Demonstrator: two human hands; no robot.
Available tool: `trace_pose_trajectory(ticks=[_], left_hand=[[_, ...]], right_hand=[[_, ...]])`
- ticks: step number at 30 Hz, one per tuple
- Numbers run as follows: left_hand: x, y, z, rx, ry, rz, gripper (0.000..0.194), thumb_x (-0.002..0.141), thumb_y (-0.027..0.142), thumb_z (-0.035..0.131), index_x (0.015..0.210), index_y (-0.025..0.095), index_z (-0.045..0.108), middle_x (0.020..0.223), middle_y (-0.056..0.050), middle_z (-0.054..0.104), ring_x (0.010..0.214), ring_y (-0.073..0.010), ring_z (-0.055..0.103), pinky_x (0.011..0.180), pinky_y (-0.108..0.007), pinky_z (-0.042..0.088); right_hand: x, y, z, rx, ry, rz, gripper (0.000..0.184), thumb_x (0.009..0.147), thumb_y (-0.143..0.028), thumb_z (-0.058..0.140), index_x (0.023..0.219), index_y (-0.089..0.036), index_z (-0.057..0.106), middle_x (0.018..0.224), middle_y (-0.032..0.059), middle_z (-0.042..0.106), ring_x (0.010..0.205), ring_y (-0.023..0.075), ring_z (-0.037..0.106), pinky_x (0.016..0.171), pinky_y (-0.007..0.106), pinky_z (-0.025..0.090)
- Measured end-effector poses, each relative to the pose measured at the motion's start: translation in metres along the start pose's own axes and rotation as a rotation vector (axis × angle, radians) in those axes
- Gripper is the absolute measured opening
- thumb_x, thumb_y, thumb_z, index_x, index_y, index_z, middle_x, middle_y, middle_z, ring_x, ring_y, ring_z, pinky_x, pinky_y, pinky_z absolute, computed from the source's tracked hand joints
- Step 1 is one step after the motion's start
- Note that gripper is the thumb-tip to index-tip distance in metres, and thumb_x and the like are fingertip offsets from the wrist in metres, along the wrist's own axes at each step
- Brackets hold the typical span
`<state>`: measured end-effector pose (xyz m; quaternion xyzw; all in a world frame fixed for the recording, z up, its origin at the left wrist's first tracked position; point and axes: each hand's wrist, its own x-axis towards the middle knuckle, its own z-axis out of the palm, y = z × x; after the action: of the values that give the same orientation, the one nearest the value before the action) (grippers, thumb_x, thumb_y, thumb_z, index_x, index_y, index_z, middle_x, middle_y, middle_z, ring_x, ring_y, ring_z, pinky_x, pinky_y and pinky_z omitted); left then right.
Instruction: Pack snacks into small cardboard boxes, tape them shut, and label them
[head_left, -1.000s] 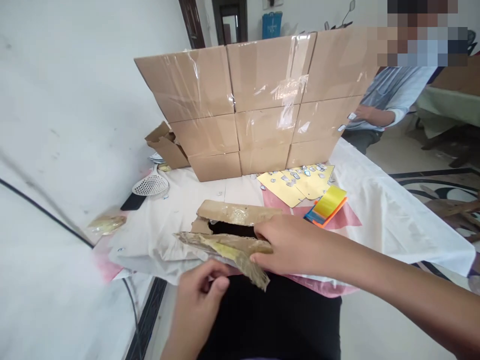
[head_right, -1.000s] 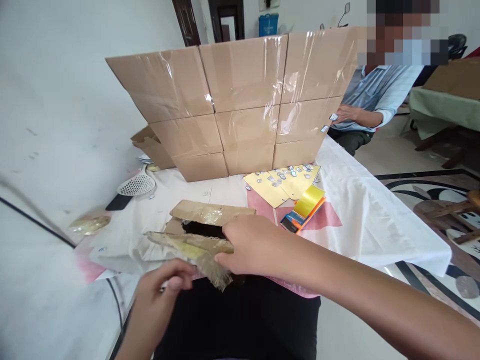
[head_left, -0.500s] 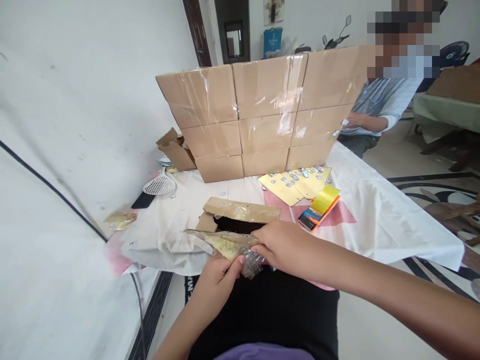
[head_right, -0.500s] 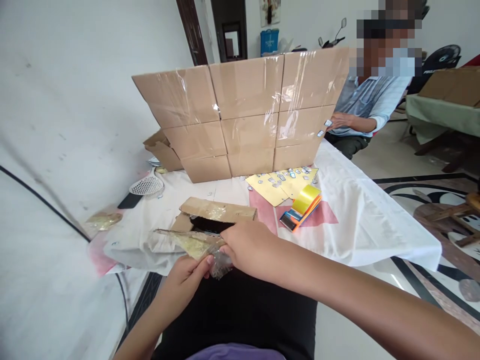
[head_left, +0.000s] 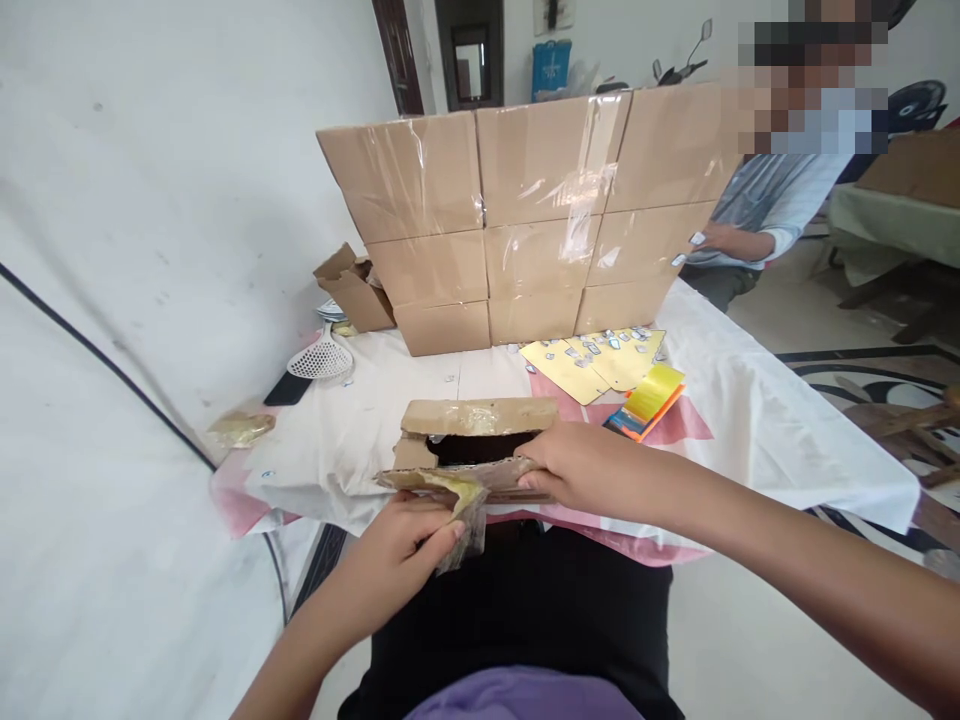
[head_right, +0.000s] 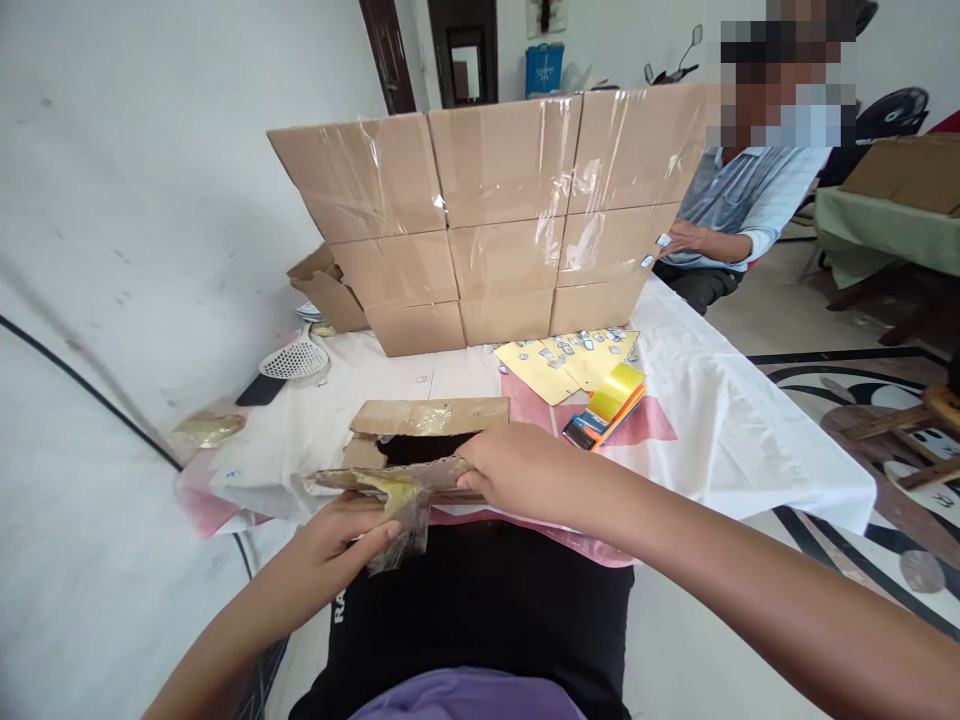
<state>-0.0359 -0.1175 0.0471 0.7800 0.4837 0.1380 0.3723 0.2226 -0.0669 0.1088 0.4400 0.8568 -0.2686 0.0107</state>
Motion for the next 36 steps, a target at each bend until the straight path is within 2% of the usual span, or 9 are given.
trace_pose_trajectory(ticks=[9, 14, 16, 19, 22, 27, 29, 32, 36], left_hand=[[0.0, -0.012, -0.013, 0.125, -0.022, 0.188, 0.041, 0.103, 0.036, 0.035, 0.067, 0.018, 0.041, 0.069, 0.002, 0.048, 0.067, -0.0119, 0.047, 0.067, -0.026, 0.035], [-0.015, -0.039, -0.035, 0.097, 0.013, 0.285, 0.042, 0.103, 0.032, 0.035, 0.063, 0.02, 0.042, 0.065, 0.002, 0.046, 0.066, -0.0141, 0.045, 0.084, -0.032, 0.042], [-0.024, -0.046, -0.043, 0.106, -0.007, 0.255, 0.042, 0.102, 0.032, 0.036, 0.062, 0.02, 0.04, 0.061, 0.003, 0.042, 0.063, -0.0139, 0.042, 0.091, -0.035, 0.041], [-0.035, -0.05, -0.047, 0.107, -0.085, 0.14, 0.042, 0.102, 0.036, 0.038, 0.063, 0.02, 0.042, 0.064, 0.002, 0.045, 0.07, -0.0154, 0.048, 0.088, -0.031, 0.042], [-0.041, -0.048, -0.046, 0.111, -0.094, 0.051, 0.039, 0.099, 0.046, 0.045, 0.07, 0.02, 0.051, 0.075, -0.001, 0.057, 0.083, -0.0182, 0.055, 0.081, -0.027, 0.043], [-0.042, -0.035, -0.044, 0.066, -0.032, 0.051, 0.046, 0.091, 0.065, 0.049, 0.09, 0.022, 0.065, 0.092, -0.004, 0.068, 0.09, -0.0222, 0.06, 0.084, -0.028, 0.047], [-0.042, -0.026, -0.043, 0.071, -0.026, 0.034, 0.047, 0.09, 0.066, 0.048, 0.092, 0.023, 0.068, 0.096, -0.004, 0.07, 0.092, -0.0228, 0.062, 0.084, -0.028, 0.047], [-0.045, -0.015, -0.043, 0.101, 0.01, -0.02, 0.045, 0.091, 0.064, 0.049, 0.094, 0.024, 0.07, 0.099, -0.004, 0.071, 0.096, -0.0242, 0.064, 0.084, -0.028, 0.048], [-0.052, -0.008, -0.049, 0.074, 0.033, -0.043, 0.055, 0.096, 0.063, 0.033, 0.085, 0.022, 0.067, 0.089, -0.004, 0.071, 0.086, -0.0225, 0.064, 0.075, -0.028, 0.048]], right_hand=[[0.008, 0.006, -0.003, 0.076, -0.076, 0.013, 0.016, 0.091, -0.028, 0.055, 0.082, -0.019, 0.064, 0.085, 0.0007, 0.07, 0.072, 0.0143, 0.06, 0.058, 0.024, 0.032], [0.006, 0.031, -0.012, 0.077, -0.047, 0.069, 0.021, 0.091, -0.033, 0.053, 0.078, -0.019, 0.061, 0.075, 0.0004, 0.065, 0.065, 0.0145, 0.057, 0.058, 0.025, 0.032], [0.003, 0.037, -0.017, 0.065, -0.04, 0.069, 0.02, 0.091, -0.032, 0.053, 0.079, -0.019, 0.062, 0.076, 0.001, 0.066, 0.068, 0.0159, 0.059, 0.059, 0.026, 0.034], [0.0, 0.037, -0.02, 0.063, -0.035, 0.049, 0.018, 0.09, -0.029, 0.052, 0.08, -0.019, 0.062, 0.077, 0.001, 0.066, 0.068, 0.0163, 0.06, 0.059, 0.026, 0.035], [-0.002, 0.028, -0.021, 0.0, -0.034, 0.052, 0.014, 0.089, -0.026, 0.053, 0.08, -0.019, 0.062, 0.076, 0.0014, 0.066, 0.068, 0.0169, 0.061, 0.058, 0.026, 0.034], [0.002, -0.007, -0.011, -0.285, 0.164, -0.083, 0.009, 0.088, -0.021, 0.059, 0.094, -0.017, 0.064, 0.096, 0.0093, 0.07, 0.091, 0.0257, 0.065, 0.071, 0.031, 0.041], [0.011, -0.024, -0.001, -0.323, 0.183, -0.142, 0.013, 0.09, -0.026, 0.061, 0.097, -0.015, 0.065, 0.1, 0.0121, 0.07, 0.098, 0.0289, 0.064, 0.078, 0.035, 0.044], [0.027, -0.042, 0.018, -0.32, 0.188, -0.164, 0.022, 0.092, -0.033, 0.062, 0.101, -0.013, 0.065, 0.103, 0.014, 0.07, 0.096, 0.0308, 0.066, 0.078, 0.038, 0.047], [0.039, -0.051, 0.034, -0.289, 0.159, -0.212, 0.024, 0.091, -0.035, 0.062, 0.1, -0.013, 0.065, 0.103, 0.0135, 0.07, 0.093, 0.0306, 0.068, 0.075, 0.038, 0.048]])
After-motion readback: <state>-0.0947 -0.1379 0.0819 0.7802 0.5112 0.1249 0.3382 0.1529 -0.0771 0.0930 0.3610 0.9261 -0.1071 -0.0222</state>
